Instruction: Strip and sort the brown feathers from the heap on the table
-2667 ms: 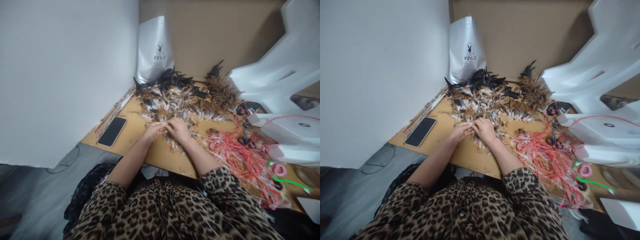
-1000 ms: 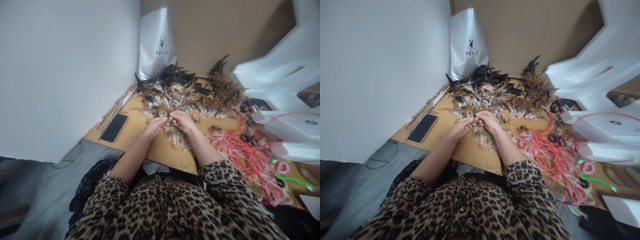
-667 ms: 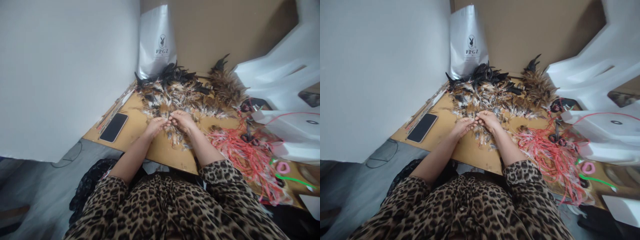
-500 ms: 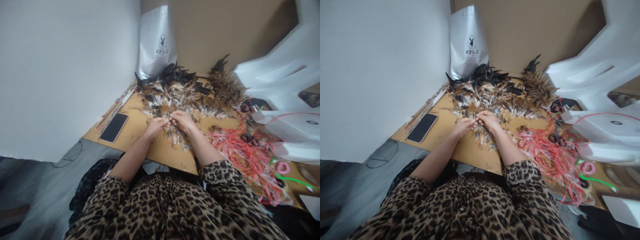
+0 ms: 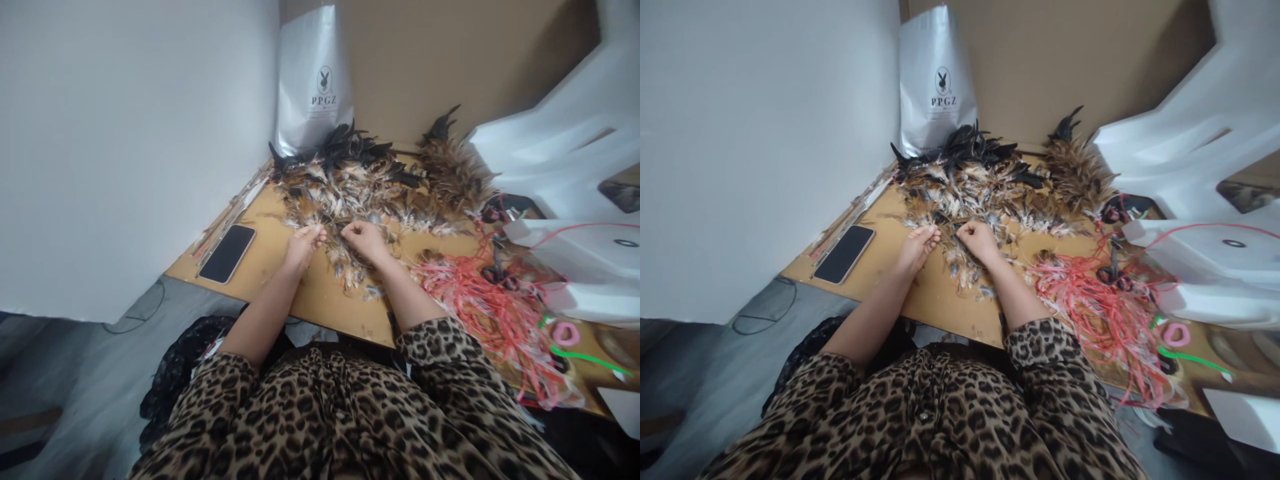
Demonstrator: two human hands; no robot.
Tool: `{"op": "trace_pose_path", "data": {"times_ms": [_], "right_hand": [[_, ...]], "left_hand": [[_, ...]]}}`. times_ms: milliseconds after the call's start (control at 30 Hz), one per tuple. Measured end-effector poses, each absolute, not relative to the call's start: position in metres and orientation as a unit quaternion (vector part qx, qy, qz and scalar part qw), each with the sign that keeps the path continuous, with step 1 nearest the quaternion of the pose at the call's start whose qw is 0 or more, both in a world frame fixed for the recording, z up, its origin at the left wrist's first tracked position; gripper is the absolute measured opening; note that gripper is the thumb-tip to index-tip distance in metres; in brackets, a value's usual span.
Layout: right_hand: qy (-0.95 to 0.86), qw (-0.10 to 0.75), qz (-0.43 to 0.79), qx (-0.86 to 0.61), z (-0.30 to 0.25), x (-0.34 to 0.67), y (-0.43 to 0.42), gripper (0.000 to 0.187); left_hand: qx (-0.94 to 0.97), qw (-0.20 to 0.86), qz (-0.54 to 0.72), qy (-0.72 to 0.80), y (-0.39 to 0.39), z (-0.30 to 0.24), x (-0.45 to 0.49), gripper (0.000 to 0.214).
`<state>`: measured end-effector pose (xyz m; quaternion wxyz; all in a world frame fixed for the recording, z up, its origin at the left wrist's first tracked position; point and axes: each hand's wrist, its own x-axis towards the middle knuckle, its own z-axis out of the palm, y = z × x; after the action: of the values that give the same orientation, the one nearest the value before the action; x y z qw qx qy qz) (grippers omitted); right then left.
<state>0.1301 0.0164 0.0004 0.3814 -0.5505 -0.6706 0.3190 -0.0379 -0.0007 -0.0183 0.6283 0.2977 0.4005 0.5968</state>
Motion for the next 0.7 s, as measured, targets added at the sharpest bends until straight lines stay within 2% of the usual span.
{"op": "trace_pose_path", "data": {"times_ms": [200, 333, 433, 533, 633, 700], "right_hand": [[-0.784, 0.201, 0.165, -0.564, 0.009, 0.123, 0.003, 0.021], [-0.784, 0.174, 0.115, -0.585, 0.01, 0.123, 0.002, 0.015], [-0.731, 0.261, 0.213, -0.593, 0.007, 0.129, 0.009, 0.014], [-0.617, 0.372, 0.378, -0.581, 0.005, 0.136, 0.017, 0.017], [-0.508, 0.42, 0.538, -0.525, 0.006, 0.14, 0.021, 0.021], [-0.47, 0.432, 0.602, -0.479, 0.008, 0.141, 0.021, 0.025]], "left_hand": [[0.293, 0.631, 0.601, 0.393, -0.001, -0.019, -0.037, 0.017], [0.294, 0.633, 0.602, 0.388, -0.001, -0.019, -0.037, 0.017], [0.294, 0.635, 0.603, 0.383, -0.001, -0.019, -0.038, 0.017], [0.298, 0.639, 0.598, 0.381, -0.001, -0.02, -0.038, 0.016], [0.3, 0.651, 0.58, 0.387, -0.001, -0.02, -0.038, 0.016], [0.302, 0.665, 0.561, 0.389, -0.003, -0.018, -0.037, 0.015]]}}
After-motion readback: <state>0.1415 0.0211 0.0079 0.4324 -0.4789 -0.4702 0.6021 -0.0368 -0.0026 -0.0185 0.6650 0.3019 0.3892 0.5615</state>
